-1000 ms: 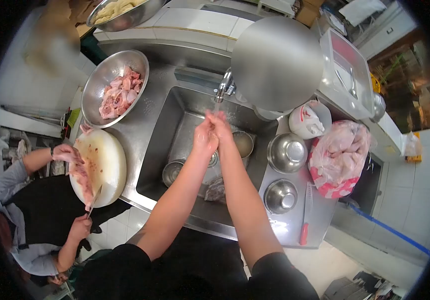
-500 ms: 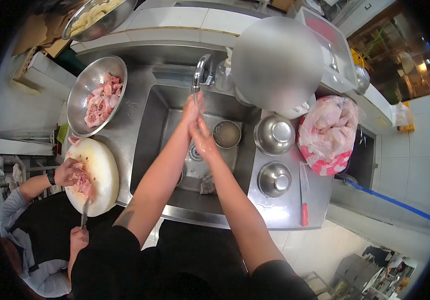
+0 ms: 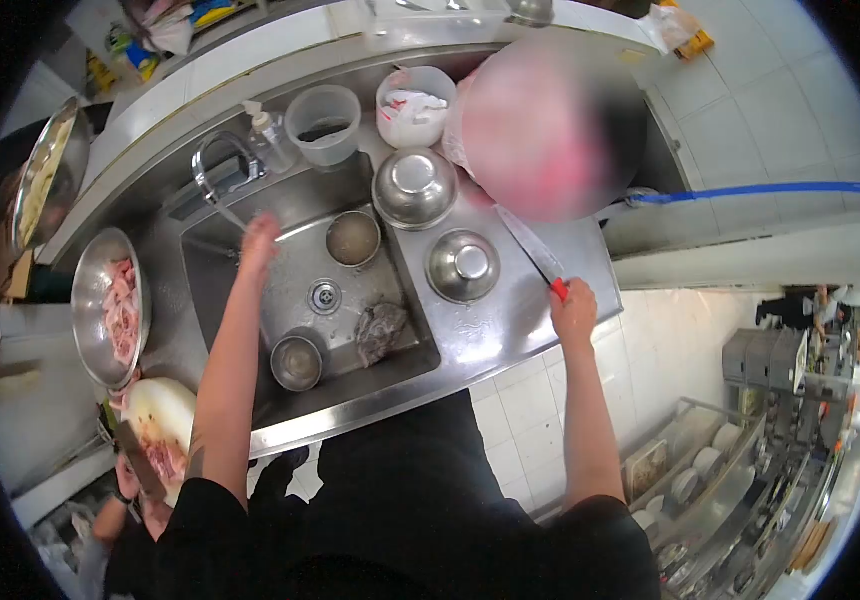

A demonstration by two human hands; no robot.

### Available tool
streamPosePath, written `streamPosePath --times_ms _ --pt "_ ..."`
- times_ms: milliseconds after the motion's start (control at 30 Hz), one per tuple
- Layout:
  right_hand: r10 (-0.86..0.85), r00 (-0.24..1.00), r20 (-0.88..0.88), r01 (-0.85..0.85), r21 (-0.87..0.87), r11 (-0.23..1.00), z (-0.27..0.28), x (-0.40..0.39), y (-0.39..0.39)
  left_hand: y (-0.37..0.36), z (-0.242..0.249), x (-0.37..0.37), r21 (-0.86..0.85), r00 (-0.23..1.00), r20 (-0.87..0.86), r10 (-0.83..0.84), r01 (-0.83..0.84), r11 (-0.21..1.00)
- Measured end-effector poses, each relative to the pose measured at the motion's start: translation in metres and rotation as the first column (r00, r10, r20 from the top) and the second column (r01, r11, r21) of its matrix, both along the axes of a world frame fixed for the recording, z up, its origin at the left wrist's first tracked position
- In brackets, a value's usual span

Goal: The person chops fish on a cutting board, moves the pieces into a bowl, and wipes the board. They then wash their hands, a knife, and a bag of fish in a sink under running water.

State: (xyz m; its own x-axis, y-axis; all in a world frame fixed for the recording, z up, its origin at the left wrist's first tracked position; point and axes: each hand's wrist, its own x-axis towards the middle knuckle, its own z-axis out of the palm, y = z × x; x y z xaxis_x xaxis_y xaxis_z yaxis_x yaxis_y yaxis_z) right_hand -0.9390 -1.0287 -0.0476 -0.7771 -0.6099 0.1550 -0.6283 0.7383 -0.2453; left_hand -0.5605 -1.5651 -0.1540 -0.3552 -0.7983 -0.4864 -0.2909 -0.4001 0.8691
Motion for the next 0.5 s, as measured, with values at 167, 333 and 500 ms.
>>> streamPosePath --times_ms 167,333,500 --pt "0.053 0.992 0.119 -0.061 0.064 0.996 -0.051 -0.023 0.038 -0.019 -0.007 0.006 0.097 0.904 -0.182 0.387 -0.376 0.922" --pt "0.224 0.967 0.117 -0.21 -0.125 0.97 -0.054 -0.039 0.067 -0.057 0.032 -0.033 0.216 0.721 -0.458 0.519 -0.476 0.853" --pt "0.207 0.965 0.159 -0.188 -0.126 0.974 0.019 -0.021 0.114 0.007 0.076 -0.044 -0.525 0.991 0.068 0.112 -0.06 0.849"
